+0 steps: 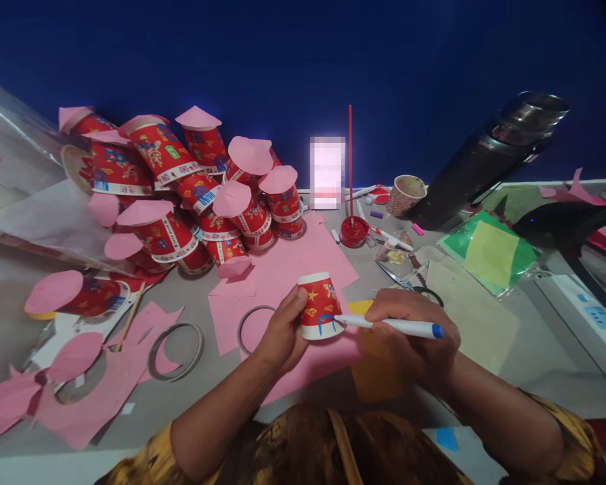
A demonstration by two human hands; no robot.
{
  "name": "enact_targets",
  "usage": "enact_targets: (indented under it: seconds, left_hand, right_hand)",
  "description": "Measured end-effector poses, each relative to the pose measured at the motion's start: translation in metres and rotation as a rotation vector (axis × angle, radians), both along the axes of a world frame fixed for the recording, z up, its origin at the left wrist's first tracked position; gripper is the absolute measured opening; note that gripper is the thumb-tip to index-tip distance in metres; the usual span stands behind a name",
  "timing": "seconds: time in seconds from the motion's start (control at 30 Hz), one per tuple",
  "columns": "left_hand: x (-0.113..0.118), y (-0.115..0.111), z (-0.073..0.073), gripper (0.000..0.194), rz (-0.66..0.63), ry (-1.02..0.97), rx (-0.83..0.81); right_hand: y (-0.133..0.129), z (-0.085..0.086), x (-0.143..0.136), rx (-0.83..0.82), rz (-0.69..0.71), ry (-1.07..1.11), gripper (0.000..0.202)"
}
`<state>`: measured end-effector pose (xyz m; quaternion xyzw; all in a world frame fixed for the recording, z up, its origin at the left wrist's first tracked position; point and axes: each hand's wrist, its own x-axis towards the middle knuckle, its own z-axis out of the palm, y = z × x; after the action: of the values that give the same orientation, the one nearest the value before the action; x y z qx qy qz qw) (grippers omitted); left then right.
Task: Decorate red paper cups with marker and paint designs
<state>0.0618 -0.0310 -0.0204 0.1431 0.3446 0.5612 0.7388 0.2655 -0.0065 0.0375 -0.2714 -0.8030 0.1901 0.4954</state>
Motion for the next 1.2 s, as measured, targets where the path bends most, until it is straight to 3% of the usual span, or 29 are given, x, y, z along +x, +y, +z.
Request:
enact_targets:
  seconds: [0.3, 0.63, 1.2]
  left_hand:
    - [-0.0011, -0.0002, 0.0015, 0.043, -0.016, 0.008, 0.014]
    - [-0.0018, -0.0008, 0.0045, 0.059, -0.022, 0.059, -0.017]
    - [0.0016, 0.0000, 0.0051, 0.048, 0.005, 0.053, 0.024]
  right_hand:
    - [0.0023, -0.0046, 0.0022, -0.070, 0.016, 0.069, 0.015]
    - [0.0017, -0.0045, 0.0013, -0.080, 0.075, 0.056, 0.016]
    - [0.0025, -0.0048, 0.0023, -0.109, 0.072, 0.068, 0.015]
